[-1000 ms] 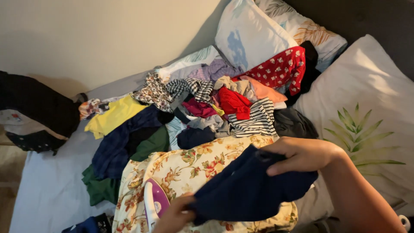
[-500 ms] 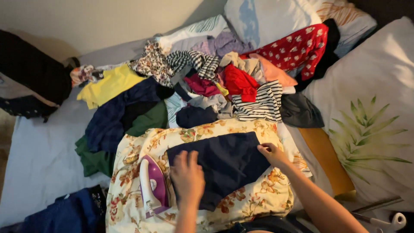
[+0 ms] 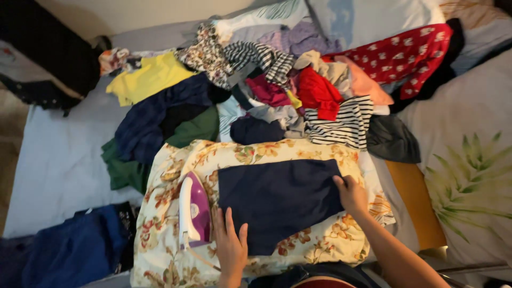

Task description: The person irons a pair of dark blue shorts and a grey shirt on a floral-patterned ironing board. They smooth the fabric with their hands, use a purple iron to press the garments, and fold them after ironing.

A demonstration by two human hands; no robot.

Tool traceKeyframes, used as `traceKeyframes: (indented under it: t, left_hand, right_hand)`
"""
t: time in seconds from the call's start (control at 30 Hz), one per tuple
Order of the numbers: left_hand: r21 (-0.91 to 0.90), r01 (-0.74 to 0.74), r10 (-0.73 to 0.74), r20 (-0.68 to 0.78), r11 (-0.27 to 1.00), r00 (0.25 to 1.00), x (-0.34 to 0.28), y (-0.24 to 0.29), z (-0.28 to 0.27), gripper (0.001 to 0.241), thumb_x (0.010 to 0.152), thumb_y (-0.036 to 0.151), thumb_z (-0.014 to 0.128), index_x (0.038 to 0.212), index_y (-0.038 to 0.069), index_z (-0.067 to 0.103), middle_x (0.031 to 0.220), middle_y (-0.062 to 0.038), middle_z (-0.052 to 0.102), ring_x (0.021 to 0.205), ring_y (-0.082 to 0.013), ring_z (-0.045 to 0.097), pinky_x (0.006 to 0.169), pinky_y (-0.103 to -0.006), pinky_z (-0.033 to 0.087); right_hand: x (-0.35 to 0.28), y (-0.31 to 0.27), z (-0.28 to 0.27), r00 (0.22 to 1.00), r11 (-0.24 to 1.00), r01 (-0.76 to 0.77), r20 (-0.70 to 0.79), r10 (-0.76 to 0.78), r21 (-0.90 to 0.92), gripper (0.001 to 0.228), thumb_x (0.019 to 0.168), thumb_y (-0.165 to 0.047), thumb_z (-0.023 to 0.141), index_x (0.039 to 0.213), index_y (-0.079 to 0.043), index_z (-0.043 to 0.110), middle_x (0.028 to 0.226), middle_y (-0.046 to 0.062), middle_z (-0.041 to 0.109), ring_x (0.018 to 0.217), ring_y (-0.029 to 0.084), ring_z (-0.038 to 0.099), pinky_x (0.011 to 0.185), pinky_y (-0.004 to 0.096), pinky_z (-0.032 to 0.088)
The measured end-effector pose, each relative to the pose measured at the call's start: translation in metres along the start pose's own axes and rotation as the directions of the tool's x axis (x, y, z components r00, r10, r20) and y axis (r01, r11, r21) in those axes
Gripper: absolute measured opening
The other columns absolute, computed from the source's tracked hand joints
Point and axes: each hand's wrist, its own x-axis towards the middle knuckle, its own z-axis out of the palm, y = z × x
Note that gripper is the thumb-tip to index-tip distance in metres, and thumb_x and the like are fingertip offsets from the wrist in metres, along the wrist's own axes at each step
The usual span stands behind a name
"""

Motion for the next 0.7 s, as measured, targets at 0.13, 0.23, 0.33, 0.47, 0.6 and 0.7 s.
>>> traceKeyframes:
  t: [0.13,0.23,0.33,0.47,0.6,0.7]
  left_hand:
    - [-0.134,0.252,-0.248,0.044,0.958,0.968,-0.032,-0.008,0.009,0.055,0.100,0.039,0.057,0.144,0.005,0.050,0.143,-0.025,0.051,0.133,-0.0452,0.049,0.104,-0.0504,0.045]
    - [-0.172,0.491,-0.466,0.166,0.854,0.869,-0.034,-0.010,0.006,0.053,0.098,0.040,0.060,0.139,0.006,0.055,0.130,-0.021,0.061,0.122,-0.0399,0.058,0.099,-0.0472,0.049]
    - [-0.272,0.610,-0.564,0.232,0.744,0.792,-0.029,-0.007,0.003,0.052,0.094,0.041,0.066,0.130,0.004,0.060,0.118,-0.017,0.068,0.110,-0.0342,0.065,0.093,-0.0435,0.052]
    - [-0.419,0.426,-0.430,0.090,0.802,0.898,-0.036,-0.012,0.008,0.051,0.083,0.038,0.079,0.114,-0.001,0.066,0.108,-0.017,0.066,0.095,-0.0313,0.067,0.082,-0.0405,0.054]
    - [-0.447,0.115,-0.143,-0.031,0.887,0.989,-0.025,-0.001,-0.007,0.050,0.081,0.036,0.081,0.108,-0.003,0.066,0.110,-0.020,0.064,0.097,-0.0335,0.064,0.081,-0.0398,0.052]
    - [-0.581,0.041,-0.009,0.058,0.813,0.998,-0.024,-0.005,-0.004,0.042,0.085,0.034,0.079,0.103,-0.002,0.069,0.105,-0.016,0.069,0.093,-0.0321,0.067,0.079,-0.0382,0.052]
  right_hand:
    - [-0.005,0.017,-0.004,1.000,0.999,-0.025,-0.010,0.025,0.021,0.054,0.098,-0.059,0.055,0.108,-0.008,0.070,0.089,0.021,0.073,0.087,0.042,0.070,0.076,0.051,0.052]
    - [-0.014,0.023,-0.007,1.000,1.000,-0.022,-0.021,0.022,0.014,0.052,0.100,-0.057,0.054,0.108,-0.008,0.069,0.088,0.022,0.072,0.087,0.044,0.069,0.076,0.052,0.052]
    - [-0.015,0.024,-0.008,0.998,1.000,-0.009,-0.062,0.009,-0.007,0.050,0.103,-0.055,0.053,0.109,-0.008,0.069,0.089,0.024,0.072,0.088,0.046,0.068,0.076,0.055,0.051]
    - [-0.011,0.027,-0.014,0.986,1.000,-0.004,-0.165,0.004,-0.001,0.048,0.107,-0.053,0.052,0.110,-0.007,0.067,0.088,0.028,0.070,0.087,0.049,0.067,0.076,0.057,0.050]
    - [-0.005,0.028,-0.015,0.981,1.000,-0.006,-0.194,0.002,-0.016,0.047,0.107,-0.052,0.051,0.111,-0.008,0.067,0.089,0.028,0.070,0.088,0.050,0.066,0.077,0.058,0.050]
    - [-0.001,0.031,-0.012,0.980,0.999,-0.014,-0.201,0.005,-0.043,0.047,0.108,-0.052,0.051,0.111,-0.008,0.068,0.091,0.028,0.070,0.089,0.051,0.066,0.078,0.059,0.050]
